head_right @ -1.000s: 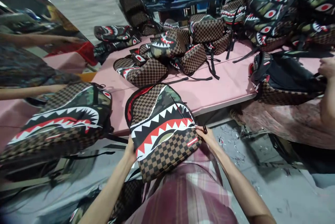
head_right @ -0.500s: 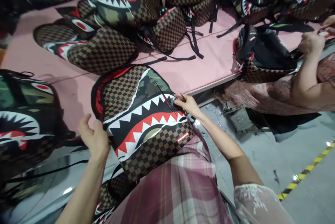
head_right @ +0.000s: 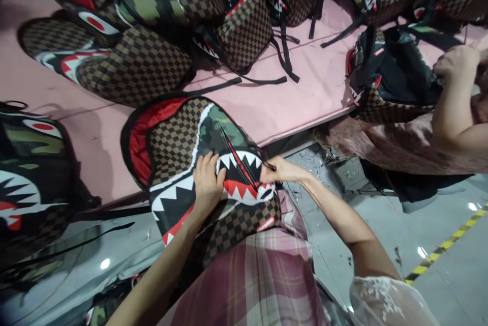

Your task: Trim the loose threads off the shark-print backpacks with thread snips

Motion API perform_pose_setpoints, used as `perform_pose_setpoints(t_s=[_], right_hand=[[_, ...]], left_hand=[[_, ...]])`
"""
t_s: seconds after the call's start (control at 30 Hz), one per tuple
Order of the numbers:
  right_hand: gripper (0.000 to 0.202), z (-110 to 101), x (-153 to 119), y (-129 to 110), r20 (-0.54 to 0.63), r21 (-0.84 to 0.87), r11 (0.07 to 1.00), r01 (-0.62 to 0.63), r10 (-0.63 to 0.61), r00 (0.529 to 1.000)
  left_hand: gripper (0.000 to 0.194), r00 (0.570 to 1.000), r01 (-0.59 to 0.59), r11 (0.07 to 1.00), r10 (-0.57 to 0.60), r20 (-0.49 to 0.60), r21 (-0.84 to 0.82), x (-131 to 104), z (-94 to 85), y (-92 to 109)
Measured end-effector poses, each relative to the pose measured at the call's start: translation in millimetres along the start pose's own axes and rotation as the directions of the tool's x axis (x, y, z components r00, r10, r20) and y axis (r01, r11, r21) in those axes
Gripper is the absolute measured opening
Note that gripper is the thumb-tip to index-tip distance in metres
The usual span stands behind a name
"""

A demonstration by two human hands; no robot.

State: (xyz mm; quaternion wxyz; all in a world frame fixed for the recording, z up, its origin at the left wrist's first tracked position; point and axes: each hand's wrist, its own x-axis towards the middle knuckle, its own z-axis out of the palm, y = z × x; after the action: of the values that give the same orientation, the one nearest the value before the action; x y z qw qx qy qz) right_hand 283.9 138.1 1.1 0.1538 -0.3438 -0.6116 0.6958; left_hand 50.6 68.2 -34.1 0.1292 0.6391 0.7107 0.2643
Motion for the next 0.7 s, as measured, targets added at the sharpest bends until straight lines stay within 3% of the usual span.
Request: perform_pose_setpoints(t_s=[0.07,0.13,0.2,0.23,0.3,0.37,0.43,0.53,0.63,0.7], right_hand=[[0.022,-8.4,-11.3,7.6,0.104,0.003,0.998,-0.061,0.060,0.993],[0.028,-21.2,-9.5,16.3,0.096,-0.047,0.997,-0.057,0.061,0.993],[0.032,-38.2,6.2,23.4,-0.139,-0.229,0.970,-0.075,0.044,0.989],[0.033,-47.5,18.5,25.9,-0.304,-0.336,0.933,-0.127,0.020,0.952],[0.032,-65.3,48.1,28.9,-0.573,-0.478,0.834,-0.277,-0.057,0.817],[0.032,-78.8,78.9,30.7,-0.663,-0.532,0.762,-0.369,-0.103,0.741],[0.038,-85.7,104.5,33.0,-0.660,-0.577,0.719,-0.387,-0.131,0.740],[0.046,-86.9,125.8,39.9,-0.598,-0.656,0.660,-0.366,-0.158,0.786],[0.046,-87.0,127.5,46.1,-0.549,-0.693,0.636,-0.340,-0.160,0.820],[0.042,-90.3,123.0,43.4,-0.549,-0.693,0.639,-0.334,-0.169,0.819]], left_hand=[[0.043,0.999,0.052,0.998,-0.051,0.018,-0.022,4.6,3.2,3.3],[0.047,0.997,0.083,0.994,-0.083,0.005,-0.074,10.6,8.1,18.4],[0.059,0.997,0.066,0.993,-0.069,-0.026,-0.097,17.3,14.8,41.3],[0.067,0.998,0.047,0.995,-0.050,-0.032,-0.086,20.7,18.2,53.0],[0.079,0.999,0.036,0.998,-0.037,-0.022,-0.043,27.2,23.8,71.3],[0.080,0.997,0.071,0.997,-0.071,-0.014,-0.016,32.7,26.1,79.2],[0.076,0.996,0.089,0.996,-0.089,-0.021,-0.007,36.0,24.7,78.9],[0.069,0.995,0.096,0.995,-0.095,-0.025,0.036,35.9,18.6,75.0],[0.059,0.991,0.129,0.985,-0.130,0.004,0.111,31.6,13.9,74.5],[0.053,0.989,0.137,0.986,-0.142,0.046,0.098,31.4,11.5,72.8]])
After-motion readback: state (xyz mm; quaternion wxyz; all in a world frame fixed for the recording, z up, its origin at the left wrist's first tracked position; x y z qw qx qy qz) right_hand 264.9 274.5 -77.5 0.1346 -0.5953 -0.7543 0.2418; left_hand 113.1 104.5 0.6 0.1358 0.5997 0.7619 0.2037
